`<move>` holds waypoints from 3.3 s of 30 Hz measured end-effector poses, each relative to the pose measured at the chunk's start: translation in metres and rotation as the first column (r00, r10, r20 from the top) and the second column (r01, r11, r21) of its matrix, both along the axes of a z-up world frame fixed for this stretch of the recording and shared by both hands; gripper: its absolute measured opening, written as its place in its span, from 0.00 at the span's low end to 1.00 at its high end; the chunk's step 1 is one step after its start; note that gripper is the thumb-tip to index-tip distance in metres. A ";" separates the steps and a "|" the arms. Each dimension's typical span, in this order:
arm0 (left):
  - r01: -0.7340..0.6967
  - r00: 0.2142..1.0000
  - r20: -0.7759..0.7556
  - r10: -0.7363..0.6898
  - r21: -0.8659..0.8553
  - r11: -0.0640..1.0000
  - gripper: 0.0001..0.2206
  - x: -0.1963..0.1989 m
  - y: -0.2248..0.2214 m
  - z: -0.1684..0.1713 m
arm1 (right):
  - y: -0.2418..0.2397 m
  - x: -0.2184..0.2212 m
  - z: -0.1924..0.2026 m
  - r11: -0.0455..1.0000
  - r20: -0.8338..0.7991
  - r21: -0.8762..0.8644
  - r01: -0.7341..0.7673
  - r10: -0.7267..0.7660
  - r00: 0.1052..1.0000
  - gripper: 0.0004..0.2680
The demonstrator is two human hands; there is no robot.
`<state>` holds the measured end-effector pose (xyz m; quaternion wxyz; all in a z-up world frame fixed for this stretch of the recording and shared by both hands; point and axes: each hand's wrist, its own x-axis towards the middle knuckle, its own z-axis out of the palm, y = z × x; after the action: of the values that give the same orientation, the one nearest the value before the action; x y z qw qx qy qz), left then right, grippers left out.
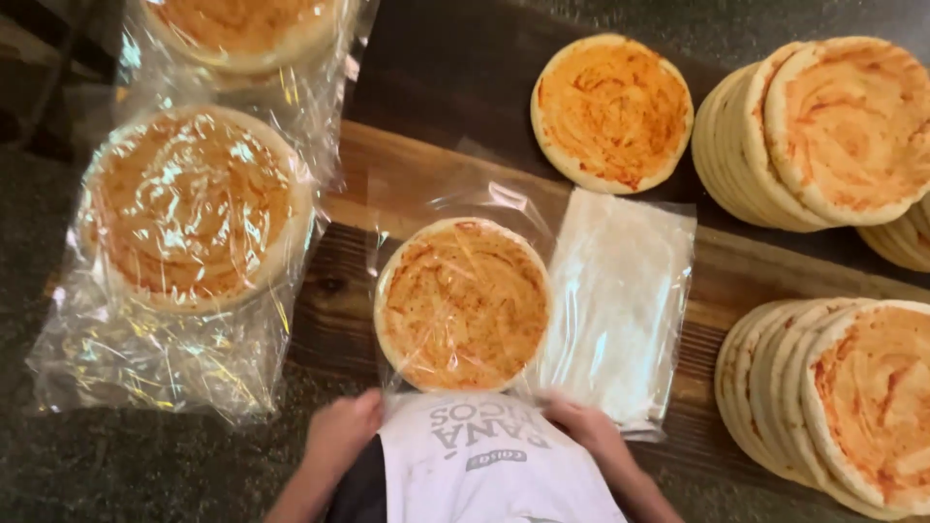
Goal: The person is taking individual pizza bases from stacks and placing them into clear plastic bags on a wooden table.
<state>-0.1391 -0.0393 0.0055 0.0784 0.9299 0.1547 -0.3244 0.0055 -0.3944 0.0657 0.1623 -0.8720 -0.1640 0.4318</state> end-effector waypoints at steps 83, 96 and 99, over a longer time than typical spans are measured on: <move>0.631 0.477 0.872 -0.108 -0.255 0.732 0.08 0.199 -0.135 0.024 | 0.033 0.062 0.016 0.430 -0.368 0.456 0.779 -0.706 0.605 0.13; -0.195 0.971 -0.069 0.227 -0.777 0.598 0.21 0.191 -0.140 0.059 | 0.062 0.045 -0.058 -0.069 -0.582 0.556 0.828 -0.744 0.329 0.11; -0.331 0.864 -0.185 0.469 -0.910 0.250 0.04 0.191 -0.136 0.040 | 0.061 0.046 -0.042 -0.163 -0.615 0.542 0.825 -0.745 0.257 0.11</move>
<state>0.0522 -0.1757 0.0456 0.6721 0.6699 0.1719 -0.2645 0.0513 -0.3329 0.0238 0.7756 -0.5694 0.2324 0.1423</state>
